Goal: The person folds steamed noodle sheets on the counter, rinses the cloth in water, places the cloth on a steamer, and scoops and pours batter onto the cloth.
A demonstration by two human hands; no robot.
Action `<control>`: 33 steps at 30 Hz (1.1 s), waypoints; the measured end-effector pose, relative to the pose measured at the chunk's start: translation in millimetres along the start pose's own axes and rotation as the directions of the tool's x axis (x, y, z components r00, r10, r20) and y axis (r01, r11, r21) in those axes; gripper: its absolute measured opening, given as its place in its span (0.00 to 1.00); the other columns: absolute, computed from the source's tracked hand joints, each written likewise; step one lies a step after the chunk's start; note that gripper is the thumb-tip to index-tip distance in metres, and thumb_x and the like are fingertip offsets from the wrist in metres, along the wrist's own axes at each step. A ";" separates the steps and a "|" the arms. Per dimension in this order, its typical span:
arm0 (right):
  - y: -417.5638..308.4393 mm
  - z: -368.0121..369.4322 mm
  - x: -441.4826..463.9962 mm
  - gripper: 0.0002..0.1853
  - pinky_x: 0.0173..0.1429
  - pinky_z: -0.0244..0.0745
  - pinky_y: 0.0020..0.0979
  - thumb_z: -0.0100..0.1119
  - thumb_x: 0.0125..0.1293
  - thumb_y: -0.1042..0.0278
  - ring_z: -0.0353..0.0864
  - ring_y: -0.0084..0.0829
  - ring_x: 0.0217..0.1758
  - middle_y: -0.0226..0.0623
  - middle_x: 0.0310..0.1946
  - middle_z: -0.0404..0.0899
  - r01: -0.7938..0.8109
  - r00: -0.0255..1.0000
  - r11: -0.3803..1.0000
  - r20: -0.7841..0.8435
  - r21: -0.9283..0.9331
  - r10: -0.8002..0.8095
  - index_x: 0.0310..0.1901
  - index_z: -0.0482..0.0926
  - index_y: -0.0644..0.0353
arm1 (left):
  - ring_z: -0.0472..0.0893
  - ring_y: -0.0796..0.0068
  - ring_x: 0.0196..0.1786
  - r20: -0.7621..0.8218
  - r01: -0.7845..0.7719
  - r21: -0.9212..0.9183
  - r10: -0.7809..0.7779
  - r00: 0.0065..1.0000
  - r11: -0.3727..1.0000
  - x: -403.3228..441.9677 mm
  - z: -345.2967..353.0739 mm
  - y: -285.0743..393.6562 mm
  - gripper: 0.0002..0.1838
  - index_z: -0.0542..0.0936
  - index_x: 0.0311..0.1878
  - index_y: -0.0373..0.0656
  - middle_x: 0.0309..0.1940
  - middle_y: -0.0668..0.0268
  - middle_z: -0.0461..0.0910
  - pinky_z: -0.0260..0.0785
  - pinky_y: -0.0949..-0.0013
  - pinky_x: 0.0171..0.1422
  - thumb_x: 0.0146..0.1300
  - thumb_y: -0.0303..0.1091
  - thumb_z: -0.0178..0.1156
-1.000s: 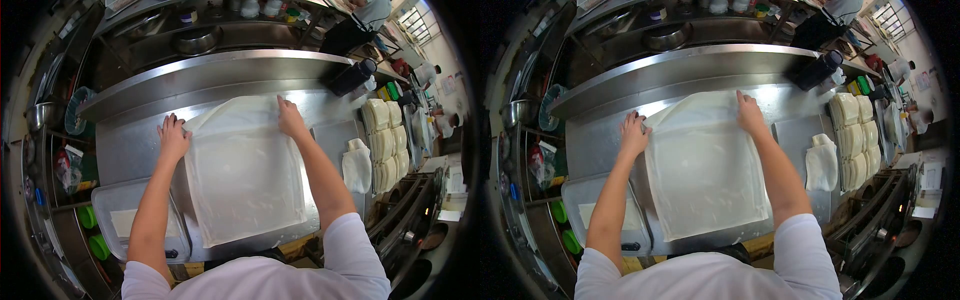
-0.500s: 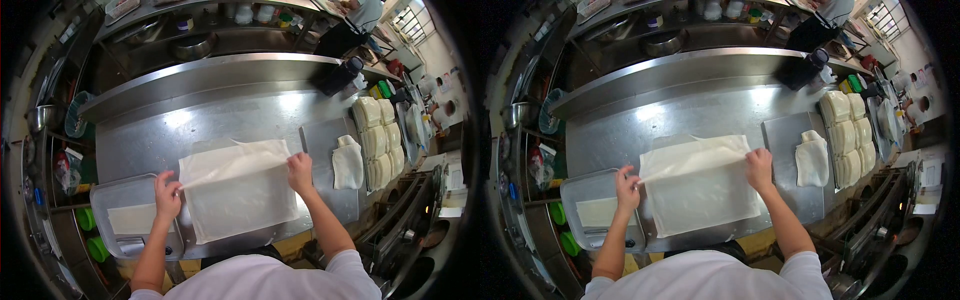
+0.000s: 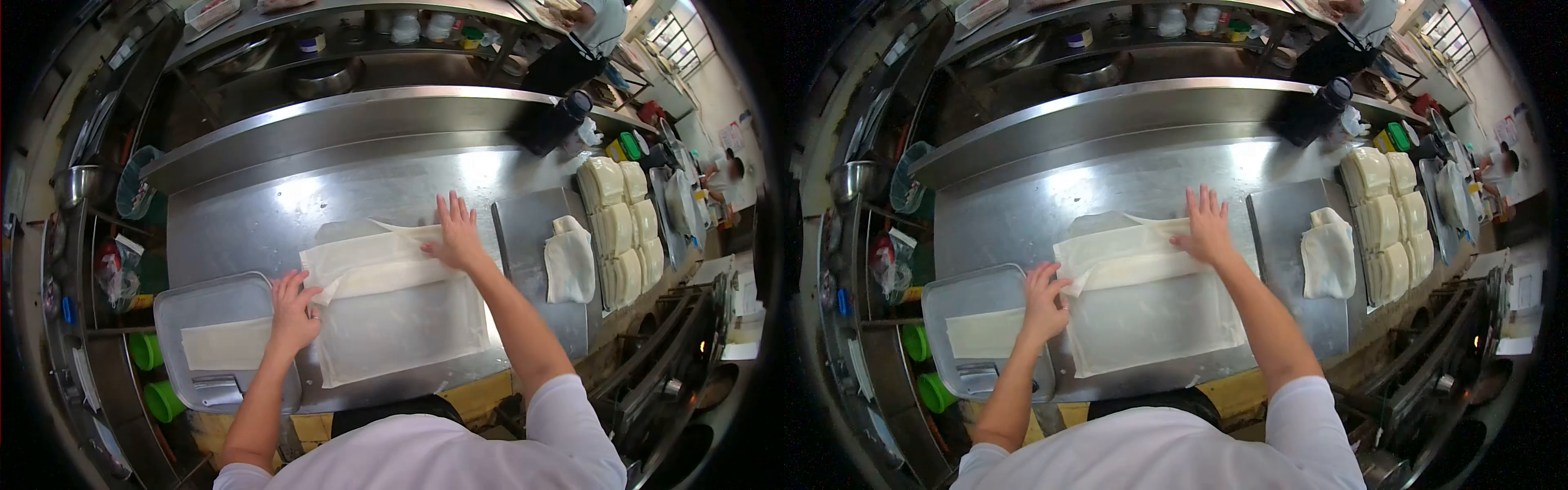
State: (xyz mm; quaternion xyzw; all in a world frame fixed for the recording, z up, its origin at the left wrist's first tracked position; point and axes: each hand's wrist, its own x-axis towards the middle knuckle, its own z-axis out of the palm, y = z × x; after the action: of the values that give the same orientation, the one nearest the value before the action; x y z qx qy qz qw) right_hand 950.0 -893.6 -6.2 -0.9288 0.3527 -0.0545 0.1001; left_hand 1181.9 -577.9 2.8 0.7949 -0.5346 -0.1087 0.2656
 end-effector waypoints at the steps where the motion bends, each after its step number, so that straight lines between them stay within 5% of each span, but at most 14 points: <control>1: 1.2 -2.4 18.5 0.53 0.79 0.52 0.66 0.72 0.62 0.46 0.58 0.62 0.80 0.61 0.79 0.54 -0.027 0.998 0.993 0.054 -0.117 0.034 0.80 0.53 0.62 | 0.65 0.45 0.76 0.013 0.003 0.008 -0.003 1.000 1.000 0.2 0.0 3.9 0.22 0.86 0.50 0.45 0.68 0.54 0.73 0.47 0.36 0.82 0.47 0.25 0.64; 4: 38.4 18.3 75.6 0.61 0.79 0.48 0.70 0.75 0.55 0.37 0.53 0.64 0.82 0.62 0.81 0.51 -0.186 0.983 0.965 -0.025 -0.184 0.184 0.81 0.52 0.62 | 0.63 0.47 0.77 0.040 0.019 0.023 -0.019 0.999 1.000 -0.7 4.0 11.7 0.25 0.84 0.54 0.44 0.70 0.55 0.71 0.44 0.34 0.83 0.49 0.31 0.70; 7: 57.7 10.3 103.7 0.64 0.80 0.48 0.69 0.76 0.53 0.36 0.49 0.64 0.84 0.62 0.82 0.47 -0.337 0.940 0.941 -0.050 0.011 0.337 0.82 0.49 0.61 | 0.61 0.48 0.79 0.035 0.060 0.055 -0.062 0.997 0.997 -2.5 10.5 11.6 0.29 0.82 0.57 0.43 0.72 0.56 0.69 0.41 0.32 0.83 0.49 0.37 0.75; 12: 42.9 -30.5 72.4 0.58 0.78 0.55 0.67 0.72 0.60 0.39 0.52 0.63 0.82 0.61 0.82 0.48 -0.036 0.910 0.938 0.377 -0.344 0.173 0.82 0.50 0.62 | 0.59 0.48 0.80 -0.014 0.097 0.124 -0.096 0.995 0.987 0.1 14.4 9.1 0.28 0.83 0.56 0.44 0.73 0.55 0.67 0.36 0.29 0.83 0.50 0.39 0.77; 16: 99.3 5.3 75.8 0.48 0.78 0.57 0.63 0.67 0.67 0.49 0.53 0.63 0.82 0.64 0.81 0.48 -0.385 0.918 0.913 -0.157 -0.137 0.364 0.79 0.55 0.68 | 0.60 0.47 0.79 -0.030 0.081 0.112 -0.078 0.996 0.990 2.5 19.1 1.6 0.17 0.86 0.46 0.46 0.72 0.56 0.69 0.37 0.27 0.82 0.52 0.34 0.74; 20: 79.9 6.9 30.3 0.44 0.80 0.57 0.57 0.71 0.65 0.51 0.57 0.65 0.80 0.65 0.78 0.55 -0.230 0.958 0.909 -0.085 0.347 0.275 0.76 0.63 0.67 | 0.63 0.46 0.77 -0.115 0.057 0.016 -0.054 0.992 0.998 5.4 18.2 -1.2 0.10 0.86 0.39 0.44 0.69 0.56 0.73 0.40 0.30 0.82 0.53 0.28 0.71; 22: 30.3 -1.6 -17.6 0.46 0.81 0.54 0.59 0.73 0.62 0.50 0.56 0.64 0.81 0.64 0.77 0.60 0.108 0.992 0.954 -0.098 0.279 -0.084 0.76 0.64 0.61 | 0.64 0.46 0.76 -0.183 0.053 -0.064 -0.064 0.981 0.997 10.2 14.7 1.3 0.09 0.85 0.38 0.44 0.68 0.57 0.75 0.43 0.33 0.82 0.53 0.26 0.70; 27: 2.0 0.5 -70.5 0.25 0.82 0.50 0.64 0.67 0.58 0.68 0.58 0.61 0.80 0.57 0.74 0.67 0.034 0.999 0.999 -0.002 0.028 -0.034 0.59 0.80 0.60 | 0.66 0.46 0.74 -0.299 0.034 -0.215 -0.099 0.949 0.976 17.9 -7.9 21.6 0.08 0.84 0.38 0.42 0.66 0.58 0.77 0.58 0.46 0.79 0.54 0.22 0.69; 31: 18.5 -7.5 -106.1 0.14 0.81 0.51 0.65 0.59 0.53 0.78 0.62 0.60 0.77 0.54 0.71 0.70 0.046 0.990 0.973 -0.139 0.225 -0.015 0.43 0.84 0.61 | 0.65 0.44 0.76 -0.086 0.027 -0.155 -0.041 0.995 0.988 -11.1 -31.5 39.5 0.07 0.86 0.37 0.40 0.69 0.56 0.74 0.58 0.47 0.80 0.53 0.25 0.71; 33: 13.3 -27.4 -147.5 0.14 0.81 0.51 0.66 0.60 0.53 0.78 0.63 0.60 0.76 0.53 0.70 0.71 0.081 0.994 0.985 -0.084 0.155 -0.068 0.43 0.83 0.61 | 0.63 0.42 0.77 0.094 -0.022 -0.092 0.031 0.995 0.995 -44.4 -39.5 46.3 0.10 0.87 0.38 0.39 0.71 0.54 0.72 0.57 0.46 0.81 0.51 0.28 0.74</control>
State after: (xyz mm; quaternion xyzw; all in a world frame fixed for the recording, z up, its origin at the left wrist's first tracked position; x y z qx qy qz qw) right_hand 826.8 -809.2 12.9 -0.9277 0.3158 -0.1223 0.1574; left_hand 1145.3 -538.9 55.8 0.7686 -0.5517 -0.1672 0.2774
